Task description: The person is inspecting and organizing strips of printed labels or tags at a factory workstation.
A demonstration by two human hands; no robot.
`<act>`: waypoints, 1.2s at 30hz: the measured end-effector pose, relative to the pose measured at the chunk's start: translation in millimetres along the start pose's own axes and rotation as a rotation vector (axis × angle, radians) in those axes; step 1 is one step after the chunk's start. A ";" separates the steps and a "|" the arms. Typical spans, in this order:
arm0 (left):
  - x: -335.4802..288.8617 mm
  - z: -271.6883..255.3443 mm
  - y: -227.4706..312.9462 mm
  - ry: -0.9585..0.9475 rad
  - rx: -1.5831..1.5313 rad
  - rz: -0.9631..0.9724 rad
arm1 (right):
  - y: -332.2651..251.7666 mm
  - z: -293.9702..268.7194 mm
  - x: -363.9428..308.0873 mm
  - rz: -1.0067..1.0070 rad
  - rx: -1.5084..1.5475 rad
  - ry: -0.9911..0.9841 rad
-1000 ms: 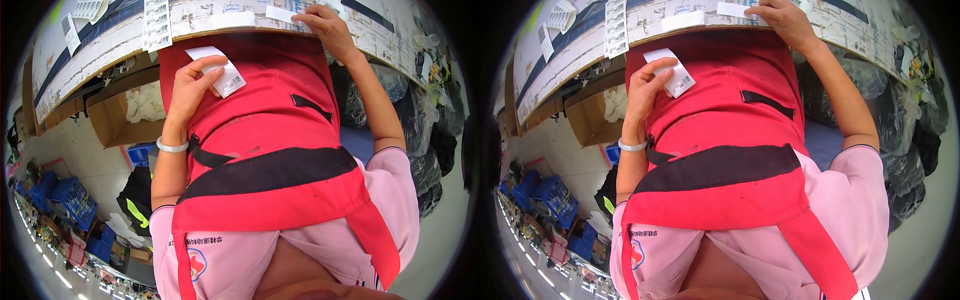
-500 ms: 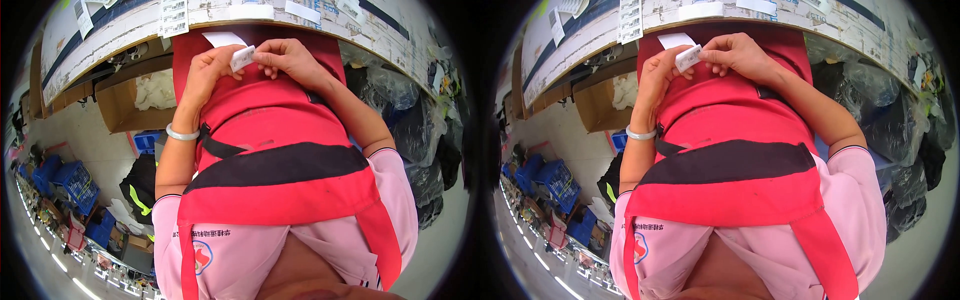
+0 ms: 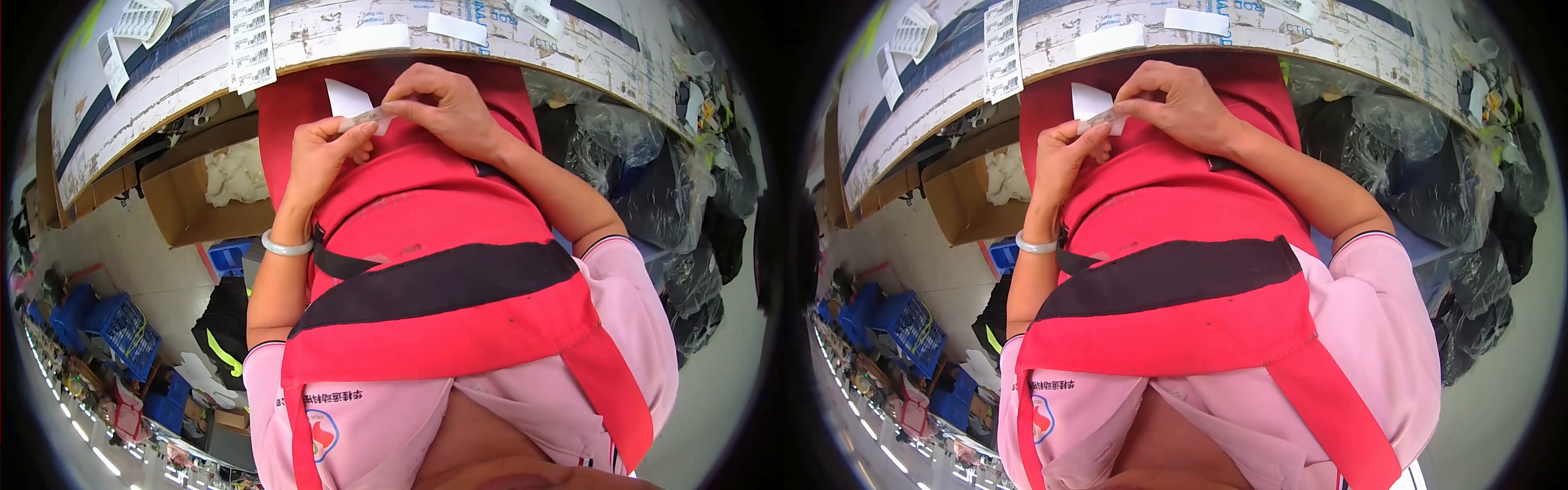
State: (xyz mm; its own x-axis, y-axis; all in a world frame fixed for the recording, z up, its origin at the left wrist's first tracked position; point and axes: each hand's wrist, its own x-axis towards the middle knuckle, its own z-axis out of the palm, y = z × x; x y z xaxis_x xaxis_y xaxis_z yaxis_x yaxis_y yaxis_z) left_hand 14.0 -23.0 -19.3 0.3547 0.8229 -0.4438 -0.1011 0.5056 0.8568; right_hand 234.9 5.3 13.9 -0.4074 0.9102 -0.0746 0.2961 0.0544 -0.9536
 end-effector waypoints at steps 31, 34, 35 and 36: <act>3.0 -0.7 -4.7 0.114 -0.150 -0.099 | 18.3 -84.5 39.6 -0.064 0.027 0.434; 3.1 -0.9 -5.0 0.129 -0.144 -0.103 | 25.5 -105.5 31.9 0.035 0.030 0.454; 3.3 -0.6 -4.6 0.121 -0.155 -0.105 | 26.9 -110.6 29.3 0.084 0.035 0.464; 2.9 -1.1 -4.6 0.117 -0.165 -0.107 | 22.2 -111.1 26.4 0.172 0.069 0.479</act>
State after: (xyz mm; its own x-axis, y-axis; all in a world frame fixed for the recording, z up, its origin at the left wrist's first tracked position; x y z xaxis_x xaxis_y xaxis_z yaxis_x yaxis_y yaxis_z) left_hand 14.5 -22.6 -24.8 0.2627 0.7820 -0.5652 -0.2232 0.6192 0.7529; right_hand 326.8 76.1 23.2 0.0890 0.9904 -0.1057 0.2597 -0.1255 -0.9575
